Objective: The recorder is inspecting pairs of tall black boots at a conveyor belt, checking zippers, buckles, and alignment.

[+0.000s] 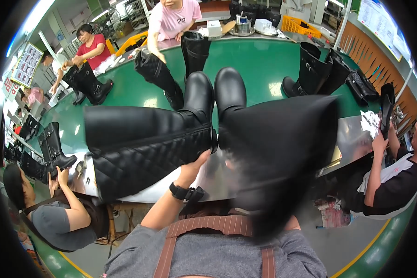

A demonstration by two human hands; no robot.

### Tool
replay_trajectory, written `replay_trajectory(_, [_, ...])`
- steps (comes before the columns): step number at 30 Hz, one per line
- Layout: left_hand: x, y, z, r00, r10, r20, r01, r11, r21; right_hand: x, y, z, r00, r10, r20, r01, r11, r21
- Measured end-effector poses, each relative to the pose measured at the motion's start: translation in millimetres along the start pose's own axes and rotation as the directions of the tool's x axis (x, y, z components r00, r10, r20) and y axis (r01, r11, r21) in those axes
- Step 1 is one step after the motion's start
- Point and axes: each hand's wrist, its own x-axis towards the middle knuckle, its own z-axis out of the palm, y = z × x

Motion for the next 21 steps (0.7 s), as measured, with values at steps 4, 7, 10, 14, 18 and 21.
replay_trajectory(4, [-57, -62, -34, 0.989, 0.018, 0.147, -0.037, 0.991, 0.126, 8, -6, -2, 0.938, 0.173, -0.301, 0.149, 0.582, 0.799])
replay_trajectory(7, [-44, -68, -51, 0.978, 0.114, 0.174, -0.16, 0.948, 0.276, 28, 6, -6, 0.917, 0.359, -0.176, 0.007, 0.427, 0.904])
replay_trajectory(10, [-32, -77, -55, 0.956, 0.189, 0.224, -0.267, 0.876, 0.401, 36, 13, 6, 0.964, 0.267, -0.016, 0.04, -0.085, 0.996])
replay_trajectory(14, [-10, -81, -55, 0.92, 0.292, 0.259, -0.389, 0.746, 0.54, 41, 40, 12, 0.996, -0.088, 0.032, -0.065, -0.398, 0.915])
replay_trajectory(18, [37, -75, -51, 0.877, 0.387, 0.285, -0.474, 0.597, 0.648, 33, 49, 16, 0.993, -0.008, 0.115, -0.108, -0.396, 0.912])
replay_trajectory(21, [-2, 47, 9, 0.949, 0.314, -0.02, -0.314, 0.944, -0.104, 21, 61, 18, 0.995, -0.006, 0.104, -0.096, -0.448, 0.889])
